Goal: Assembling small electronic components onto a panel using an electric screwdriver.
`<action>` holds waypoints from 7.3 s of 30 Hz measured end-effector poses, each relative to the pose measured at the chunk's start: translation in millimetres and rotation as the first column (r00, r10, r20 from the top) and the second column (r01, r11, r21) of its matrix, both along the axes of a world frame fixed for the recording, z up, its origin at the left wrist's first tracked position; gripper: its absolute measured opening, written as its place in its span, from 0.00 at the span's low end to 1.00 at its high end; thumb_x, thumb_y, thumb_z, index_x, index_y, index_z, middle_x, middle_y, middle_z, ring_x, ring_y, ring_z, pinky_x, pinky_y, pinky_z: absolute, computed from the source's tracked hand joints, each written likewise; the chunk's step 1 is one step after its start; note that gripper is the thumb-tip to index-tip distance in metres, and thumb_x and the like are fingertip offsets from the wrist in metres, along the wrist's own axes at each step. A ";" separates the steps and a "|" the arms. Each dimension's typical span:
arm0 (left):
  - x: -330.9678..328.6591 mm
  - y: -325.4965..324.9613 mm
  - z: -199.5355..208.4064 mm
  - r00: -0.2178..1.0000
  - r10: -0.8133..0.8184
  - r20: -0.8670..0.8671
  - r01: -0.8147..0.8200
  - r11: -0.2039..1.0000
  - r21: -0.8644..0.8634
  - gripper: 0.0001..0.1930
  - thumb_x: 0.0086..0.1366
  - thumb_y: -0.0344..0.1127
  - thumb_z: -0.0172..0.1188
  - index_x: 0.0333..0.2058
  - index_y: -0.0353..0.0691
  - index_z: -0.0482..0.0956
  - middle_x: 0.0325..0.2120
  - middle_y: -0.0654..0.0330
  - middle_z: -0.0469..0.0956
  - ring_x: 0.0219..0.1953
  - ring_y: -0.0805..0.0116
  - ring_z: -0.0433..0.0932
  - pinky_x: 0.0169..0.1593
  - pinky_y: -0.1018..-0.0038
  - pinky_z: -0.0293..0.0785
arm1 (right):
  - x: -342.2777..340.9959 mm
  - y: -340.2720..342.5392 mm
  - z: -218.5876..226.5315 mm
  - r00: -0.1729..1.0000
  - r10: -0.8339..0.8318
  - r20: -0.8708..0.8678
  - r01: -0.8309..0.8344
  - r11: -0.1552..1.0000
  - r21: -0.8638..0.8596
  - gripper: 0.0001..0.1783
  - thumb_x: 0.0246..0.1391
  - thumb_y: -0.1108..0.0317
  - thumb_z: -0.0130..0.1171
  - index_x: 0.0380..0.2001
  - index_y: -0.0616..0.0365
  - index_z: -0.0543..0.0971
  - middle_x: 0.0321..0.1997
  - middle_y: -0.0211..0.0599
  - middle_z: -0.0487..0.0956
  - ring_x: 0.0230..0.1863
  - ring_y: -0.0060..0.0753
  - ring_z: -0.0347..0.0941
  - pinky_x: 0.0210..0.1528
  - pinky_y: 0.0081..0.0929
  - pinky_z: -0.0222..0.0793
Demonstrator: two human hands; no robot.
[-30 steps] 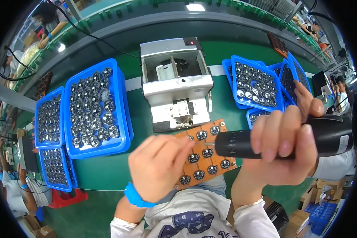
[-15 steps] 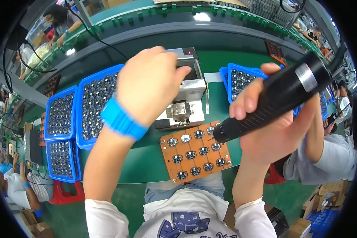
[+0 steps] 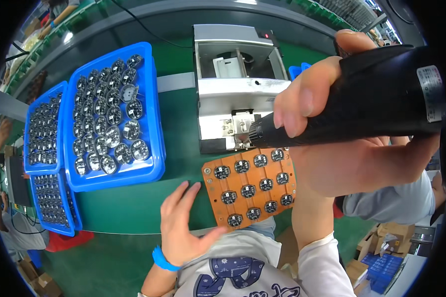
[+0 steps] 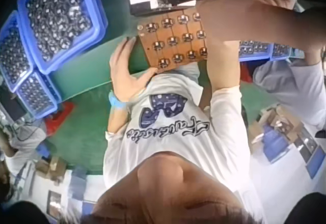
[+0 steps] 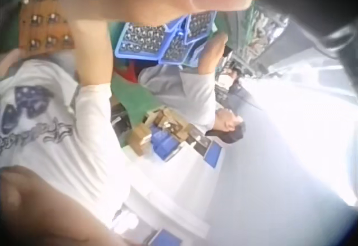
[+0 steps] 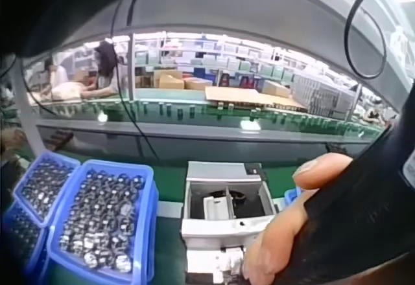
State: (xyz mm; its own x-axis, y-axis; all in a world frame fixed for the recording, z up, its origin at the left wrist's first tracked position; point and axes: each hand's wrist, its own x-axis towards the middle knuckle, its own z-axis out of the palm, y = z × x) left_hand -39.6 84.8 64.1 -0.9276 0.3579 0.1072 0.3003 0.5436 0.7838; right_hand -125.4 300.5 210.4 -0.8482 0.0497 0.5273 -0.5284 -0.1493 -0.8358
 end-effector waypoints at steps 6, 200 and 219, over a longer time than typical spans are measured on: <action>6.8 7.1 6.1 0.986 -0.157 0.060 0.160 0.986 -0.037 0.57 0.43 0.56 0.78 0.63 0.25 0.60 0.59 0.36 0.69 0.66 0.41 0.63 0.67 0.47 0.56 | -8.7 -10.1 1.0 0.985 0.035 0.169 -0.027 0.998 -0.049 0.53 0.56 0.27 0.24 0.61 0.68 0.64 0.30 0.45 0.76 0.22 0.38 0.70 0.28 0.35 0.67; -22.8 37.9 -9.8 0.997 -0.002 -0.083 0.010 0.996 0.094 0.18 0.41 0.32 0.73 0.36 0.49 0.85 0.24 0.70 0.69 0.27 0.68 0.69 0.33 0.68 0.58 | 28.0 9.2 -16.9 0.998 0.018 0.052 -0.026 0.989 0.146 0.29 0.55 0.44 0.51 0.47 0.56 0.63 0.27 0.35 0.70 0.22 0.28 0.68 0.27 0.32 0.66; -17.9 40.8 -7.7 0.996 -0.014 -0.086 0.020 0.998 0.064 0.18 0.42 0.34 0.74 0.36 0.50 0.84 0.24 0.69 0.68 0.27 0.68 0.69 0.32 0.68 0.58 | 48.2 5.2 -19.7 0.994 -0.094 -0.063 0.105 0.976 0.192 0.28 0.62 0.49 0.43 0.51 0.65 0.65 0.22 0.34 0.67 0.16 0.26 0.65 0.18 0.26 0.62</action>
